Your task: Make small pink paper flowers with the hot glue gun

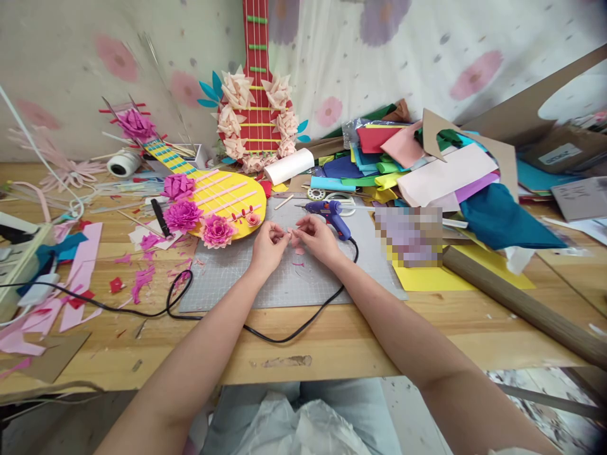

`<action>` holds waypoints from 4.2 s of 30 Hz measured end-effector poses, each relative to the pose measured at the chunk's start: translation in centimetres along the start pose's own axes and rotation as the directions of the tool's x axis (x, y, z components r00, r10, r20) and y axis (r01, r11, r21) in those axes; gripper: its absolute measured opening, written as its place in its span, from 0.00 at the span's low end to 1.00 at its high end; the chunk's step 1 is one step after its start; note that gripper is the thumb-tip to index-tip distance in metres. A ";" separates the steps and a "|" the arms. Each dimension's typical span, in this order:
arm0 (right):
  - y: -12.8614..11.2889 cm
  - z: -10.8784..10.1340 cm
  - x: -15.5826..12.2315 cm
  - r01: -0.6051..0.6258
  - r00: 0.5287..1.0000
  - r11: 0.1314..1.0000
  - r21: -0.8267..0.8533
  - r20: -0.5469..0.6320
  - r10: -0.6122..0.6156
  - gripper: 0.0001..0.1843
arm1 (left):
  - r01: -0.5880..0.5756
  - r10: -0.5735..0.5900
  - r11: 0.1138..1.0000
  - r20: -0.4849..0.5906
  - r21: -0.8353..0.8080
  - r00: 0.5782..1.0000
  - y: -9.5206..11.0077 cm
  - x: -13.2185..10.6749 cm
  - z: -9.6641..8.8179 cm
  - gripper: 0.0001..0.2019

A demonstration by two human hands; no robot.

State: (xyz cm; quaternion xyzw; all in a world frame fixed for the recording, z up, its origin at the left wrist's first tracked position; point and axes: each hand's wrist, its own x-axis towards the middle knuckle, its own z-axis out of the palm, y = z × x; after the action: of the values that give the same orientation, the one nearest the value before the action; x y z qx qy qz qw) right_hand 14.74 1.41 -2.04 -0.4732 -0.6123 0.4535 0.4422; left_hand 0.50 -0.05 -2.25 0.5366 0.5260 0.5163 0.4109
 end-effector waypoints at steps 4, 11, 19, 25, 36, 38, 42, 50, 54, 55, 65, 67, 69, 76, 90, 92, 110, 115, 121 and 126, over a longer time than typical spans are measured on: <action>-0.3 0.0 0.0 0.044 0.996 0.996 -0.080 -0.079 -0.050 0.09 | 0.059 -0.059 0.998 0.009 -0.023 0.998 0.2 0.0 0.0 0.11; -0.5 0.0 -0.2 0.040 0.998 0.997 -0.068 -0.048 -0.043 0.10 | 0.130 -0.128 0.981 0.020 -0.144 0.992 0.9 -0.2 0.2 0.16; -2.1 -4.4 -0.9 0.026 0.999 0.987 -0.159 0.039 -0.020 0.15 | 0.195 -0.202 0.966 -0.028 -0.169 0.979 1.5 -0.5 -0.3 0.22; -3.6 -11.0 -2.0 -0.192 0.974 0.917 -0.350 0.043 0.220 0.21 | 0.194 -0.203 0.968 -0.044 -0.157 0.978 1.5 -0.6 -0.5 0.21; 0.0 -7.4 0.5 -0.135 0.974 0.854 -0.502 -0.227 0.020 0.21 | 0.155 -0.165 0.973 -0.049 -0.170 0.985 0.7 -0.6 -0.5 0.20; 0.3 -7.0 0.6 -0.165 0.960 0.865 -0.474 -0.278 0.031 0.21 | 0.151 -0.160 0.973 -0.034 -0.176 0.987 0.5 -0.5 -0.5 0.20; 0.4 -7.4 0.3 -0.216 0.931 0.934 -0.285 -0.347 0.110 0.24 | 0.153 -0.157 0.973 -0.010 -0.172 0.988 0.4 -0.5 -0.6 0.17; -1.9 -6.2 -0.7 -0.114 0.966 0.955 0.275 -0.193 0.172 0.25 | -0.119 0.127 0.983 -0.049 0.142 0.991 1.6 -1.3 -0.3 0.07; -2.0 -4.3 -0.8 -0.223 0.964 0.904 0.365 -0.058 0.261 0.26 | -0.377 0.377 0.859 0.071 0.347 0.924 2.0 -1.7 0.0 0.05; -2.0 -3.9 -0.8 -0.241 0.961 0.896 0.373 -0.034 0.273 0.25 | -0.417 0.407 0.826 0.112 0.380 0.907 2.1 -1.7 0.1 0.05; -1.8 -2.5 -0.9 -0.235 0.969 0.909 0.344 0.011 0.247 0.25 | -0.511 0.445 0.768 0.251 0.386 0.859 1.6 -1.2 0.1 0.07; -1.8 -2.6 -0.8 -0.218 0.972 0.920 0.325 -0.008 0.233 0.25 | -0.516 0.449 0.761 0.256 0.392 0.856 1.7 -1.4 0.1 0.09; -1.9 -2.7 -0.8 -0.194 0.976 0.933 0.303 -0.039 0.216 0.25 | -0.473 0.429 0.801 0.199 0.367 0.881 1.8 -1.5 0.3 0.13; -1.6 -2.6 -0.6 -0.116 0.984 0.991 0.065 -0.127 0.123 0.18 | 0.177 -0.152 0.973 0.168 -0.146 0.974 2.2 -0.8 0.5 0.08; -1.8 -2.8 -1.2 -0.054 0.982 0.997 -0.064 -0.184 0.042 0.16 | 0.309 -0.309 0.903 0.050 -0.299 0.950 2.4 -0.9 0.1 0.11; -2.5 -3.9 -1.6 -0.087 0.986 0.994 -0.065 -0.146 0.077 0.18 | 0.305 -0.323 0.894 0.000 -0.327 0.946 2.4 -0.8 -0.2 0.11; -2.4 -5.7 -2.3 0.011 0.997 0.925 -0.380 0.078 0.020 0.23 | 0.205 -0.255 0.921 -0.115 -0.332 0.960 1.1 -0.6 -0.7 0.04; -2.2 -5.8 -2.3 0.029 0.999 0.925 -0.379 0.051 -0.011 0.24 | 0.229 -0.281 0.910 -0.107 -0.346 0.954 1.2 -0.6 -0.8 0.03; -2.6 -5.6 -2.5 0.077 0.996 0.907 -0.414 0.065 -0.055 0.23 | 0.242 -0.276 0.928 -0.087 -0.285 0.957 1.4 -0.7 -0.7 0.05; -2.7 -5.5 -2.5 0.080 0.996 0.897 -0.434 0.074 -0.052 0.23 | 0.216 -0.239 0.953 -0.091 -0.213 0.967 1.2 -0.7 -0.7 0.06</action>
State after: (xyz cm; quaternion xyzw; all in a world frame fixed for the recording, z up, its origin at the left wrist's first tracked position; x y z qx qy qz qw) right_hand 20.00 -0.66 1.37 -0.5252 -0.7272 0.3036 0.3212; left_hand 0.02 -0.99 -1.05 0.3970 0.5523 0.5465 0.4886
